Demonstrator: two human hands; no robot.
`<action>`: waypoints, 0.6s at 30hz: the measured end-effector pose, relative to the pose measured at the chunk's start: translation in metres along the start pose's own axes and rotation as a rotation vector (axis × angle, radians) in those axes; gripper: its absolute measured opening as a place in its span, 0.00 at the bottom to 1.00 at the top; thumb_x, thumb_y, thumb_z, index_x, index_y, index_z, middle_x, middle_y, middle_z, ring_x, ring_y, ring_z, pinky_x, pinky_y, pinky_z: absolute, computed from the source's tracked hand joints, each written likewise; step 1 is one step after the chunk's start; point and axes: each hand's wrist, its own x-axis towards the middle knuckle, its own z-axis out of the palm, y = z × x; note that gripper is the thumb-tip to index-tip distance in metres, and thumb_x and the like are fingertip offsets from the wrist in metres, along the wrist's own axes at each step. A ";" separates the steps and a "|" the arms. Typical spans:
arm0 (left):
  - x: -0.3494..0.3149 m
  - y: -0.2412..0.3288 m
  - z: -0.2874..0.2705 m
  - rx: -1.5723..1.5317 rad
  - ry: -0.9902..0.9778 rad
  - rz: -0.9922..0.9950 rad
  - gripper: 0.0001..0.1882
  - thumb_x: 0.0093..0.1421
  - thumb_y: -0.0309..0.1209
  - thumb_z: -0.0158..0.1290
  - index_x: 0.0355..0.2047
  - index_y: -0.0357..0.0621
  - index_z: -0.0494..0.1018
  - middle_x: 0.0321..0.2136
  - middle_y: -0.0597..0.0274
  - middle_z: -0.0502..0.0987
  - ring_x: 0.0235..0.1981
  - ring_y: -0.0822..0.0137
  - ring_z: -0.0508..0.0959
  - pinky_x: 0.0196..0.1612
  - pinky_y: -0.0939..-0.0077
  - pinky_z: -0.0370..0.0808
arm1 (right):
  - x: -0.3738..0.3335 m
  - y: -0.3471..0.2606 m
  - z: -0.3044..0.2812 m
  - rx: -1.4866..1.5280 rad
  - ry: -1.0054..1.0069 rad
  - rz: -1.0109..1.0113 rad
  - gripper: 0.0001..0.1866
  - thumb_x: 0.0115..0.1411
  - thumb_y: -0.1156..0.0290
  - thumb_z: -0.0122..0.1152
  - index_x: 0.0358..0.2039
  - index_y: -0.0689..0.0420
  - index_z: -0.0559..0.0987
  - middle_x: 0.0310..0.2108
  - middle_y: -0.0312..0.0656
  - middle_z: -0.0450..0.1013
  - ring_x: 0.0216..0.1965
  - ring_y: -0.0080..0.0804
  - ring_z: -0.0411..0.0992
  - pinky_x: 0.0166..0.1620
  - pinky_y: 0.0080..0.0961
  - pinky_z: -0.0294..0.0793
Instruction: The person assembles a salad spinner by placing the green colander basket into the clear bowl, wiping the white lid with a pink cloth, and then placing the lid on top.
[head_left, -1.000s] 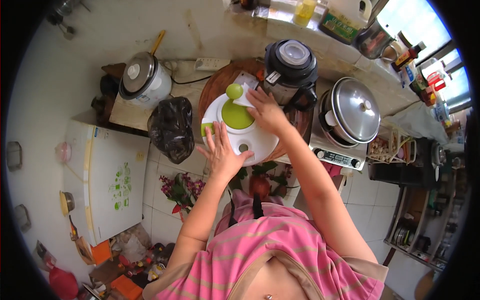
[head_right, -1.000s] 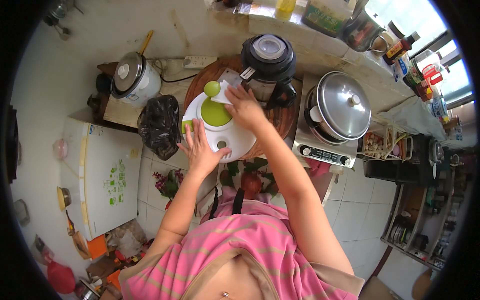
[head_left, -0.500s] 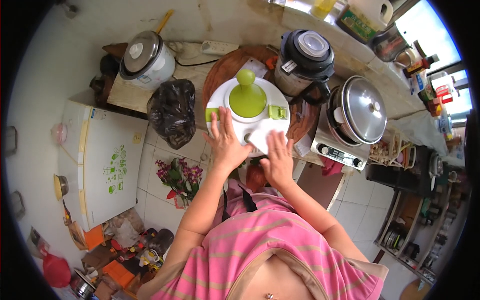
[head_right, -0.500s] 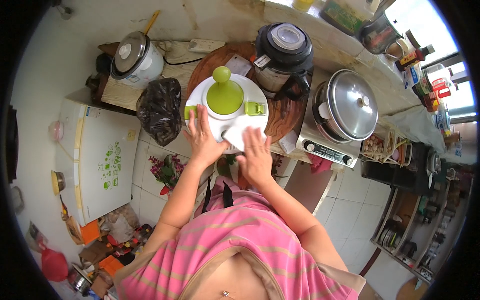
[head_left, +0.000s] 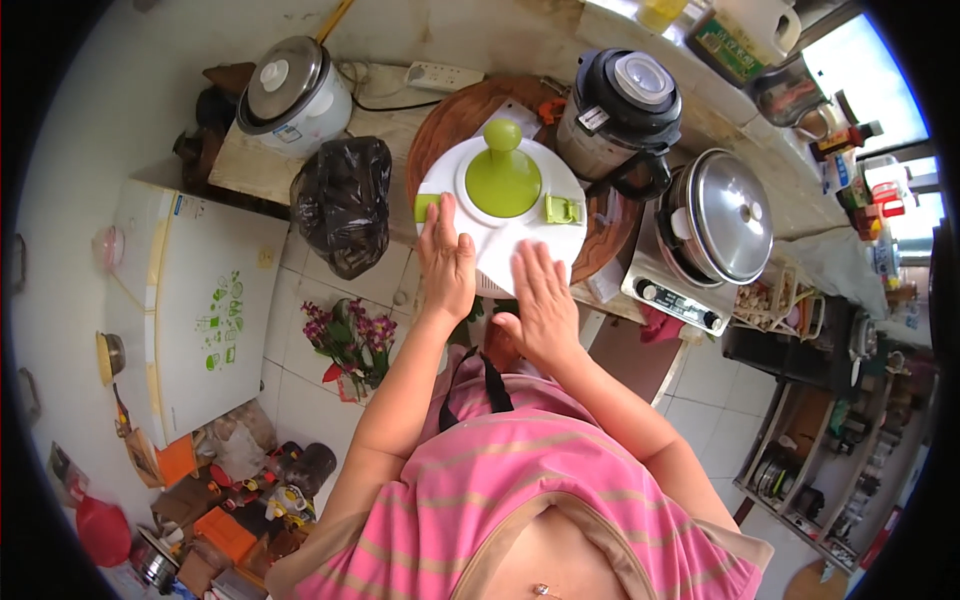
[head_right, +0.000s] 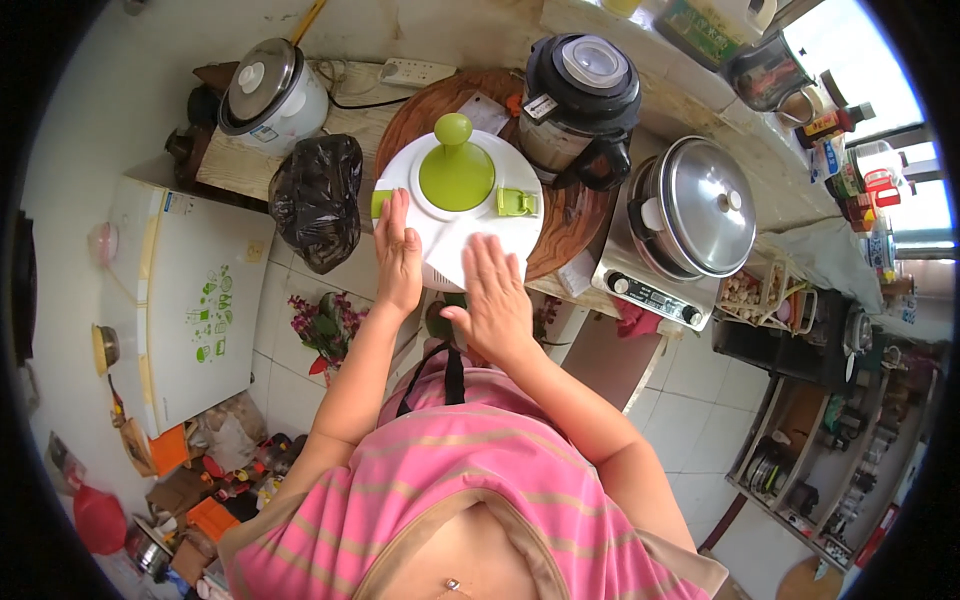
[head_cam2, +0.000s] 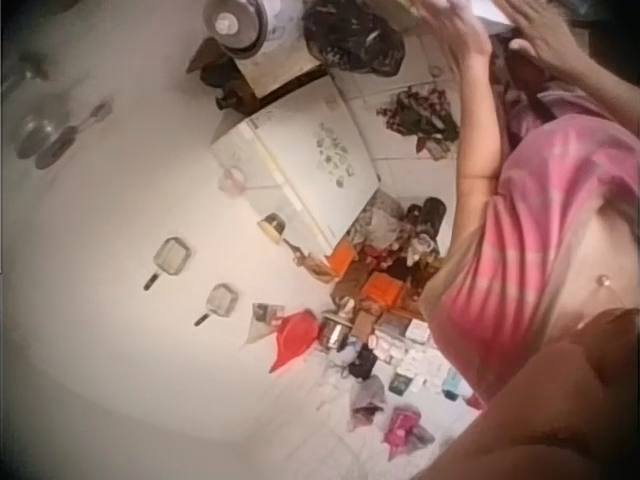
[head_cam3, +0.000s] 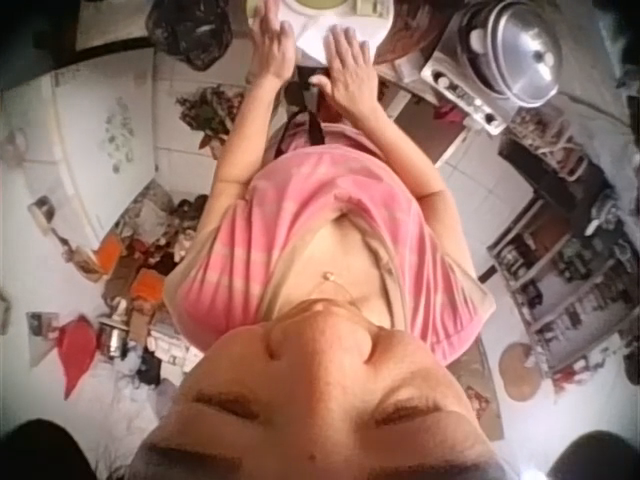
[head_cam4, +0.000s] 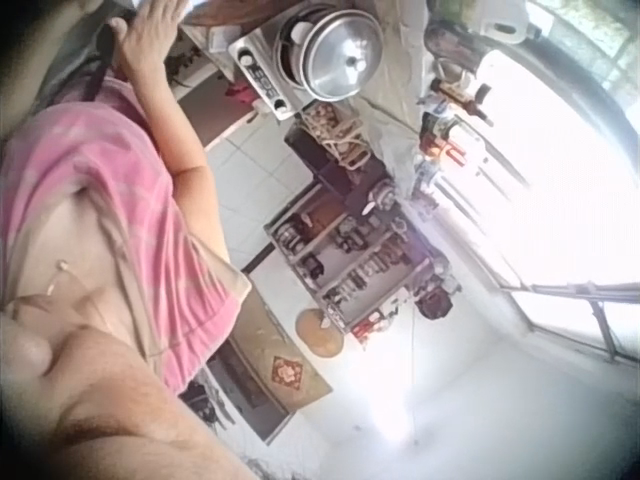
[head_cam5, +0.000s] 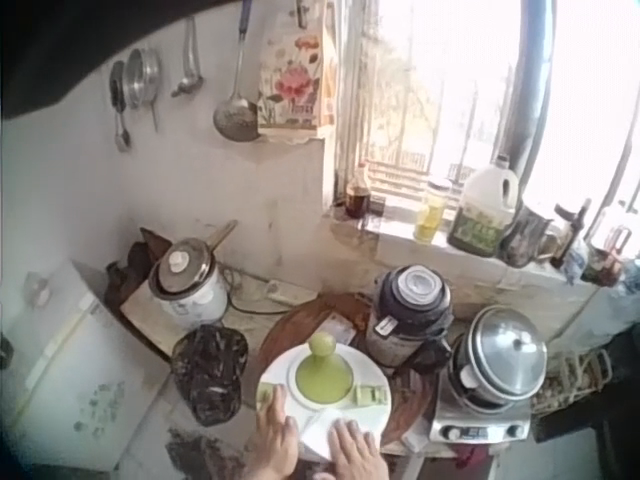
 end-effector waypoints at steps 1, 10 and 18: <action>0.001 -0.001 0.000 0.000 0.009 0.008 0.37 0.71 0.53 0.24 0.70 0.39 0.40 0.69 0.51 0.50 0.70 0.51 0.43 0.69 0.60 0.41 | 0.015 -0.005 -0.001 -0.034 -0.009 -0.070 0.48 0.60 0.35 0.39 0.65 0.67 0.57 0.69 0.53 0.49 0.71 0.49 0.44 0.69 0.47 0.43; -0.011 -0.019 -0.008 -0.450 0.183 0.047 0.35 0.71 0.41 0.38 0.69 0.36 0.39 0.64 0.46 0.60 0.66 0.53 0.55 0.67 0.62 0.49 | 0.031 0.009 -0.005 -0.001 0.037 -0.236 0.25 0.56 0.69 0.59 0.56 0.58 0.72 0.64 0.40 0.62 0.66 0.41 0.58 0.66 0.44 0.56; -0.025 -0.042 0.023 -0.550 0.336 -0.223 0.45 0.60 0.36 0.54 0.68 0.32 0.39 0.66 0.35 0.48 0.65 0.45 0.55 0.67 0.58 0.50 | 0.141 -0.025 -0.021 0.167 0.466 -0.213 0.18 0.58 0.80 0.54 0.50 0.61 0.76 0.56 0.46 0.70 0.59 0.46 0.67 0.57 0.36 0.69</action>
